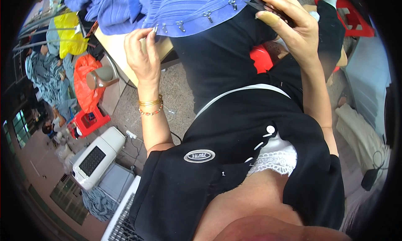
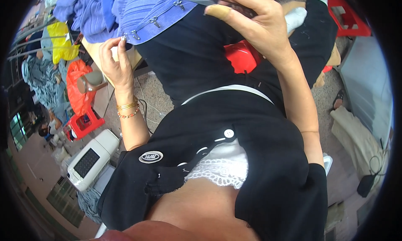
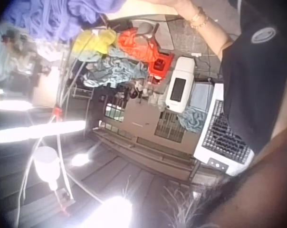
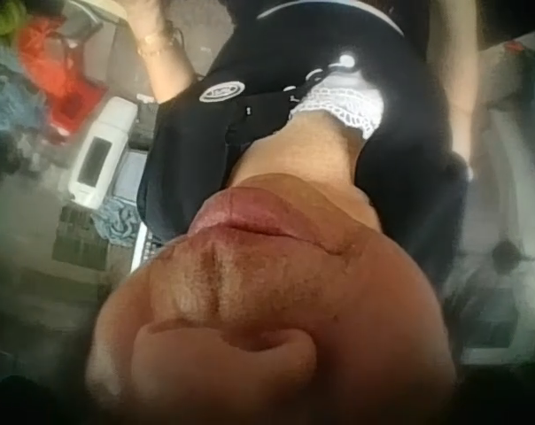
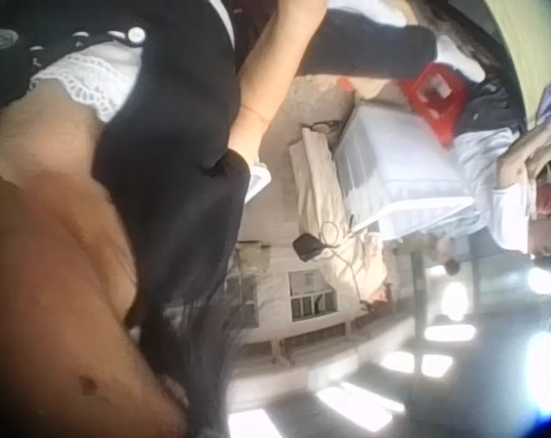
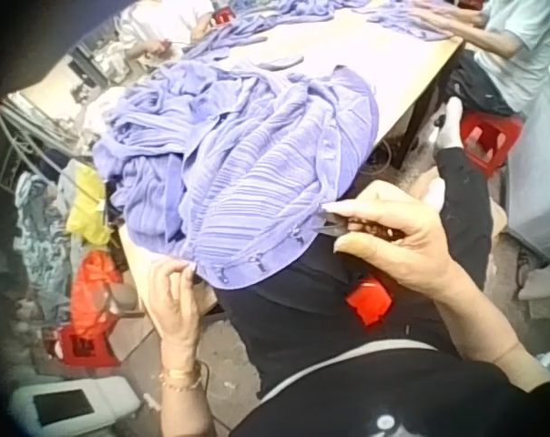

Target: Trimming loose threads and inspecting fasteners on blue garments in a textile workshop.

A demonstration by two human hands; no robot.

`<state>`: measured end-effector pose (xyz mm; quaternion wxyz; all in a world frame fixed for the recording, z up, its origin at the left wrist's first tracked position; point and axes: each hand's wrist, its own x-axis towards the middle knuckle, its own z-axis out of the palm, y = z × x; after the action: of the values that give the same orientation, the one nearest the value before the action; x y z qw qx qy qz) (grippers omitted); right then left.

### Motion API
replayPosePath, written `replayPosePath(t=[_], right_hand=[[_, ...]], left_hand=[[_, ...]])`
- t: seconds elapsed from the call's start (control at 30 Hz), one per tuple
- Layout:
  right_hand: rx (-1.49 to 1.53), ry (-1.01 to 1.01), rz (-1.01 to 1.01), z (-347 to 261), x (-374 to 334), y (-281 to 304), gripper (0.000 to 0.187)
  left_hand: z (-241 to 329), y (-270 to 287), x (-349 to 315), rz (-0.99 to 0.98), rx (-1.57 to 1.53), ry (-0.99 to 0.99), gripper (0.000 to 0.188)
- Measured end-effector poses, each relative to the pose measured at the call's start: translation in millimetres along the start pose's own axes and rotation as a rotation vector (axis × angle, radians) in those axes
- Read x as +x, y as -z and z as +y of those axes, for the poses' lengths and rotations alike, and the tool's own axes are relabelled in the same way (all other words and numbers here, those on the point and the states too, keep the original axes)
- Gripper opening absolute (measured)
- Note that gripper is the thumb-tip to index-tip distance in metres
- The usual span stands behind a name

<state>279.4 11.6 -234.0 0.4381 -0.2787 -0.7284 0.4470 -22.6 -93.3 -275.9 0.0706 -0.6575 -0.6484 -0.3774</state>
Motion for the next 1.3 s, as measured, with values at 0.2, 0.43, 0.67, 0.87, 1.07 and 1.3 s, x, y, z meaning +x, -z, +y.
replayPosePath(t=[0.2, 0.43, 0.67, 0.87, 1.07, 1.3], right_hand=[[-0.055, 0.013, 0.0, -5.8, 2.3, 0.0, 0.036], [-0.179, 0.157, -0.048, 12.8, -1.4, 3.4, 0.039], [-0.242, 0.219, -0.116, -6.6, 6.2, -1.0, 0.045], [-0.166, 0.144, -0.143, -36.4, 16.0, -9.9, 0.039], [-0.236, 0.181, -0.209, -53.5, 27.2, -15.9, 0.041], [-0.482, 0.14, -0.283, -67.6, 34.1, -27.7, 0.035]], left_hand=[[15.8, 1.9, 4.4, -0.012, -0.256, 0.211, 0.017], [69.2, 6.9, 29.2, 0.095, -0.189, -0.063, 0.035], [71.3, -8.2, 33.7, 0.183, -0.111, -0.21, 0.027], [79.3, -5.4, 30.1, 0.169, -0.232, -0.156, 0.017], [75.2, -4.2, 28.6, 0.095, -0.523, 0.047, 0.004], [74.0, 1.4, 34.3, 0.003, -0.996, 0.261, 0.004]])
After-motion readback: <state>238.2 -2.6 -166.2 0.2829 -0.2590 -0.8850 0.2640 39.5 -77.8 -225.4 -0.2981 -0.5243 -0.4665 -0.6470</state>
